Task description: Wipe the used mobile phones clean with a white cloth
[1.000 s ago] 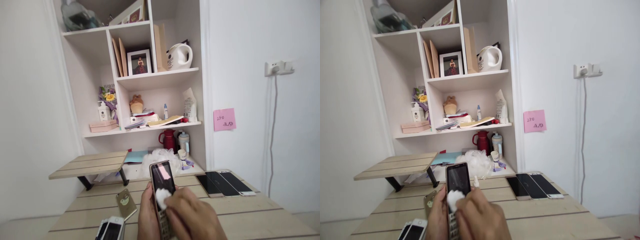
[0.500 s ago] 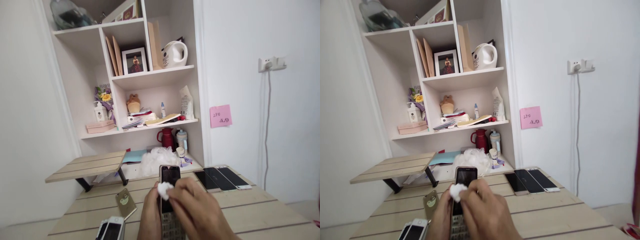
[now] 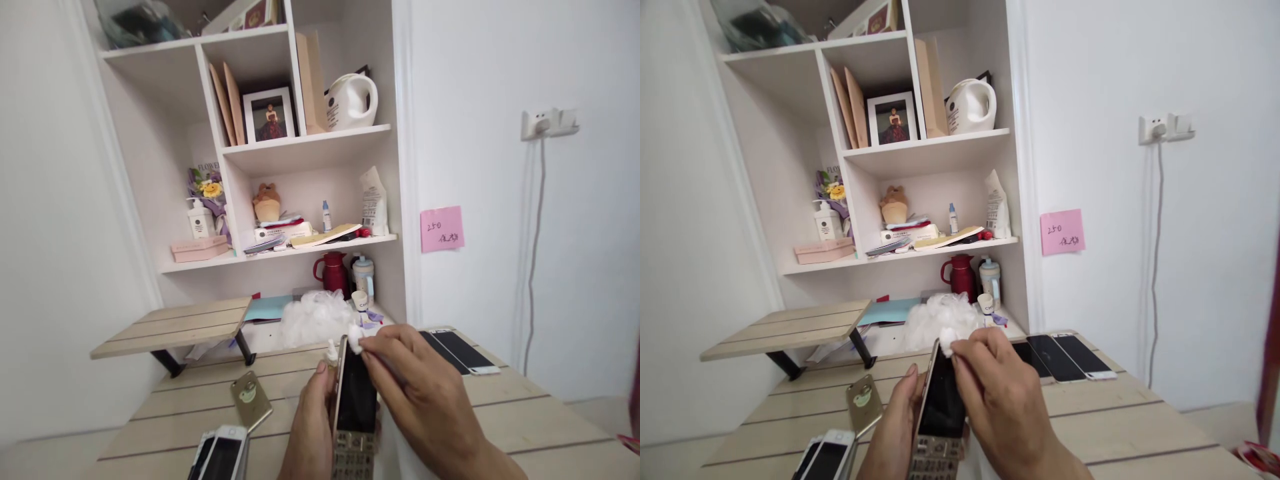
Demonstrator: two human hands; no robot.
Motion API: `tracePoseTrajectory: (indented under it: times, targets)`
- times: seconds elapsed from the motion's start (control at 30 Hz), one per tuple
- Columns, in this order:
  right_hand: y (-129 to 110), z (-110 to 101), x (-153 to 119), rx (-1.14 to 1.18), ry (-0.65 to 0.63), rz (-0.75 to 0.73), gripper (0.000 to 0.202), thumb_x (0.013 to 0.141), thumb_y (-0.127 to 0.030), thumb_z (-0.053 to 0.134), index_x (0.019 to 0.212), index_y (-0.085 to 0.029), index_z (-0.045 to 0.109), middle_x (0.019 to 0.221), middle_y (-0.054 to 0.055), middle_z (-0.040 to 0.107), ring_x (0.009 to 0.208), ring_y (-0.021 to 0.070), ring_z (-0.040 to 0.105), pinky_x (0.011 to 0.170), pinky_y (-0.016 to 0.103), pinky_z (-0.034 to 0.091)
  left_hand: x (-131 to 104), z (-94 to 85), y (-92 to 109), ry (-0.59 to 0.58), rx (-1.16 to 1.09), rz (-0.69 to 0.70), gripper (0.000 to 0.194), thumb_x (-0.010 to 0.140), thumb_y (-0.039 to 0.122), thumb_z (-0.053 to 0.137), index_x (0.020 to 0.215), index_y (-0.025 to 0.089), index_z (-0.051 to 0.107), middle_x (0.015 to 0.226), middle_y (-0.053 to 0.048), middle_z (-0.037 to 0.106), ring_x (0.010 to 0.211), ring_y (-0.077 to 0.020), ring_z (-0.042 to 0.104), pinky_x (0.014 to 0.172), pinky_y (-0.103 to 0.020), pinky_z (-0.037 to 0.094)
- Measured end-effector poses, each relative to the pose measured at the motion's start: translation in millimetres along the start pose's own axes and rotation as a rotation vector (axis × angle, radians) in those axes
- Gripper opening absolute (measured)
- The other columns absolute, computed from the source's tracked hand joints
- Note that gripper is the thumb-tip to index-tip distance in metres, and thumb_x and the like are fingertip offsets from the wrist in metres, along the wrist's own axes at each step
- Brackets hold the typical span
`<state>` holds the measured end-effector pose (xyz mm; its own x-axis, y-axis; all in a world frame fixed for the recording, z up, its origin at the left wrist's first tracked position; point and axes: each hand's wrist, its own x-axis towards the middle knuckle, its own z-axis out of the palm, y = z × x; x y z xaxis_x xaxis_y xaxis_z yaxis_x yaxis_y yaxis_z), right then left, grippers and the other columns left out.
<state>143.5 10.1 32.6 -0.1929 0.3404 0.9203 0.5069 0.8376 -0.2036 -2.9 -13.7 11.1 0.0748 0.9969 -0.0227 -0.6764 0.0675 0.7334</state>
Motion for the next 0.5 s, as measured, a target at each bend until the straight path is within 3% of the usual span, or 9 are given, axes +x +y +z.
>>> tracePoseTrajectory:
  times: [0.13, 0.2, 0.33, 0.5]
  targets:
    - [-7, -1, -2, 0.129, -0.255, -0.117, 0.020, 0.097, -0.013, 0.046, 0.101, -0.021, 0.064, 0.088, 0.005, 0.059, 0.071, 0.0144, 0.063, 0.063, 0.025, 0.052, 1, 3.2, 2, -0.028, 0.000, -0.015, 0.041, 0.087, 0.047, 0.060, 0.110, 0.014, 0.068, 0.101, -0.010, 0.072, 0.097, -0.0292, 0.066, 0.087, -0.041, 0.052]
    - [-7, 1, -2, 0.124, -0.240, -0.091, 0.021, 0.097, -0.013, 0.044, 0.102, -0.021, 0.064, 0.088, 0.005, 0.059, 0.073, 0.0154, 0.063, 0.064, 0.027, 0.053, 2, 3.7, 3, -0.063, 0.009, -0.018, 0.047, 0.087, 0.053, 0.058, 0.108, 0.012, 0.070, 0.092, -0.010, 0.074, 0.093, -0.0301, 0.068, 0.085, -0.040, 0.051]
    - [-1, 2, -2, 0.055, -0.058, 0.026, 0.022, 0.096, -0.012, 0.046, 0.109, -0.019, 0.061, 0.097, 0.008, 0.061, 0.088, 0.0195, 0.064, 0.076, 0.032, 0.053, 2, 2.6, 5, -0.123, 0.030, -0.068, 0.053, 0.088, 0.057, 0.053, 0.109, 0.012, 0.069, 0.097, -0.011, 0.073, 0.093, -0.0299, 0.067, 0.082, -0.041, 0.052]
    - [-6, -1, -1, 0.154, -0.227, -0.109, 0.023, 0.096, -0.011, 0.045, 0.106, -0.020, 0.064, 0.089, 0.005, 0.061, 0.076, 0.0156, 0.064, 0.065, 0.026, 0.052, -1, 0.9, 11, -0.131, 0.036, -0.086, 0.037, 0.091, 0.041, 0.058, 0.120, 0.017, 0.059, 0.120, -0.009, 0.063, 0.101, -0.0236, 0.063, 0.085, -0.044, 0.054]
